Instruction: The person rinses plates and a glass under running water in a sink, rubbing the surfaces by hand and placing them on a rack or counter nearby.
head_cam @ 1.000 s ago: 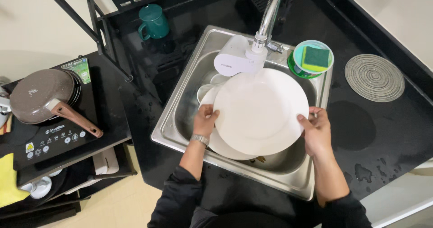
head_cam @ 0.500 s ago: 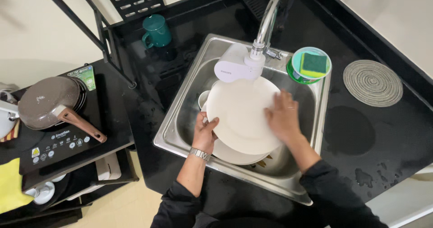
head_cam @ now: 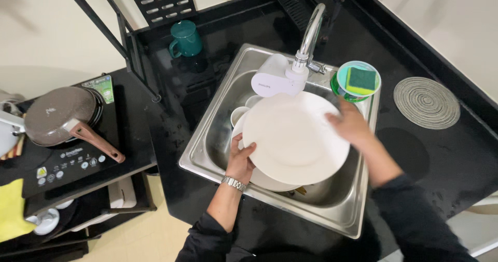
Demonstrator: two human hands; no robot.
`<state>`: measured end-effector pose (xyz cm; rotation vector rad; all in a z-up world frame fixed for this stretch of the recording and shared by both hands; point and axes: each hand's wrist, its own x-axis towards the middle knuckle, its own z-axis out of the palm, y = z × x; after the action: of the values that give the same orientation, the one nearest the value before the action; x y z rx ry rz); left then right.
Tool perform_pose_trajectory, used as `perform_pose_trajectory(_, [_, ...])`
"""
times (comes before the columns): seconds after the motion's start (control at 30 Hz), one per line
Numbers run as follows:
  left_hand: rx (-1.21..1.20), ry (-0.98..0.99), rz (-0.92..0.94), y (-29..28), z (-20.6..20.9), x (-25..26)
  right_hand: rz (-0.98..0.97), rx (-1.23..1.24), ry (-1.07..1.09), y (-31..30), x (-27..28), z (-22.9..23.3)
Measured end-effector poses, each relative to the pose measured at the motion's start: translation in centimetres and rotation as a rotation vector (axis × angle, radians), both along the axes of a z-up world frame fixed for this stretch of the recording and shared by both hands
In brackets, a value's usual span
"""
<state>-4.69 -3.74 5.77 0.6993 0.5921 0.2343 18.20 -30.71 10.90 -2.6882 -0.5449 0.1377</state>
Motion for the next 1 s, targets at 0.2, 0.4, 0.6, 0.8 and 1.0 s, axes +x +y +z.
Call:
perform_pose_trajectory(0.2, [-0.086,-0.045,-0.164,-4.8,-5.6,5.0,-0.334,0.804,0.450,-5.2,-2.9,4.4])
perform_pose_trajectory(0.4, [0.253,0.161,-0.613,-8.8,1.6,9.1,-0.234,0.446,0.071,-7.6,-7.6,16.6])
perform_pose_trajectory(0.6, [-0.038,0.125,-0.818,-6.2,5.3,8.7,0.270,0.162,-0.450,-9.9,-11.6,16.6])
perform_pose_trajectory(0.8, [-0.218,-0.116,-0.537,-1.0,-1.5,7.6,0.925,0.346,-0.600,-4.4,-15.1,16.9])
perform_pose_trajectory(1.0, [0.025,0.098,-0.197,2.1,-0.5,4.0,1.002,0.366,-0.617,-1.8,-14.8,12.0])
